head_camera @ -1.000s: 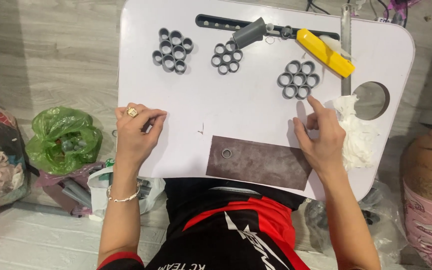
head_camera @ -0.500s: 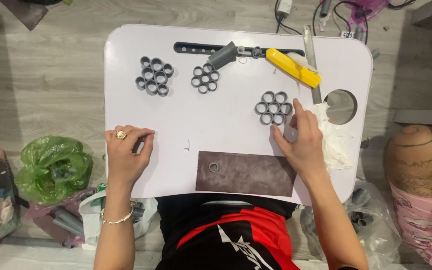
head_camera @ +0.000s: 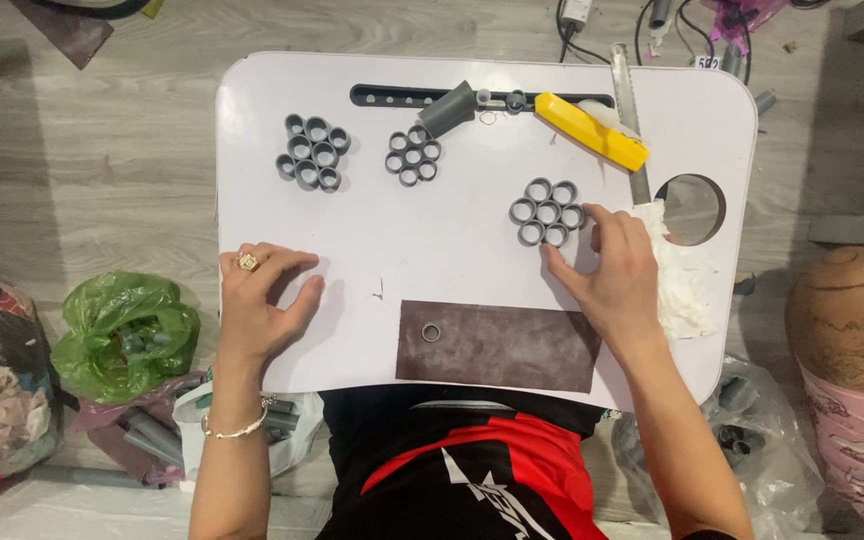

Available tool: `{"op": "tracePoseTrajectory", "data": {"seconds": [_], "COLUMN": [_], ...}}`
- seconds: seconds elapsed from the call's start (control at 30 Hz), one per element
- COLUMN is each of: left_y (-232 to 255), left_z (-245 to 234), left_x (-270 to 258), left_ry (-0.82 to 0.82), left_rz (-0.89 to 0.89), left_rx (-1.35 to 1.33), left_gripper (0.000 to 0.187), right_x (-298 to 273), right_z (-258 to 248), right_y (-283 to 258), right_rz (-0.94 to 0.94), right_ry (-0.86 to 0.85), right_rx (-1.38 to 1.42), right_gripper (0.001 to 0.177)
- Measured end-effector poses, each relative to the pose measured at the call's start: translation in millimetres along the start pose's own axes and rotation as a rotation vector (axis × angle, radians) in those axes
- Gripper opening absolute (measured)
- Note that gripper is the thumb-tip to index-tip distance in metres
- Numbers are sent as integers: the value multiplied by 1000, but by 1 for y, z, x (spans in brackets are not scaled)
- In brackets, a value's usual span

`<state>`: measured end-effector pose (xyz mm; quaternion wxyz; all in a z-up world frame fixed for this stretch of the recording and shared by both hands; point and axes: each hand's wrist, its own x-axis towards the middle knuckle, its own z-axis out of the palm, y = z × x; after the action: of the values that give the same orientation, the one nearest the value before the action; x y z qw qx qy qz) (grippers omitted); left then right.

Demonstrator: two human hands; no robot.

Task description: Sanding the edges of small PVC pipe segments and arranging them into hexagonal patterns on a table.

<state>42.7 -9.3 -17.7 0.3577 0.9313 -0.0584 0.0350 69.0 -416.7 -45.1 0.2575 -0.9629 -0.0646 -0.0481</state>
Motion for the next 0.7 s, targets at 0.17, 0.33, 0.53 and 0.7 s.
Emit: {"op": "tracePoseTrajectory", "data": {"seconds": [0.17,0.33,0.53,0.7], "left_y": [7,6,0,-12], "left_z": [1,2,5,3], "left_x": [18,20,17,10], "left_ry": [-86,-169,-97,35], "left_rz": [19,47,-33,9], "left_rx": [-83,-70,-202,-192], "left_gripper": [14,14,16,26], "right_x": [-5,-5,-9,-9], "right_z": [-8,-25,-20,-16], "right_y": [4,9,29,32], "right_rz": [-53,-171,-273,-210], "right_ry": [-53,-210,-250,-247], "right_rx": [26,3,-65,12], "right_gripper": [56,53,22,7]}}
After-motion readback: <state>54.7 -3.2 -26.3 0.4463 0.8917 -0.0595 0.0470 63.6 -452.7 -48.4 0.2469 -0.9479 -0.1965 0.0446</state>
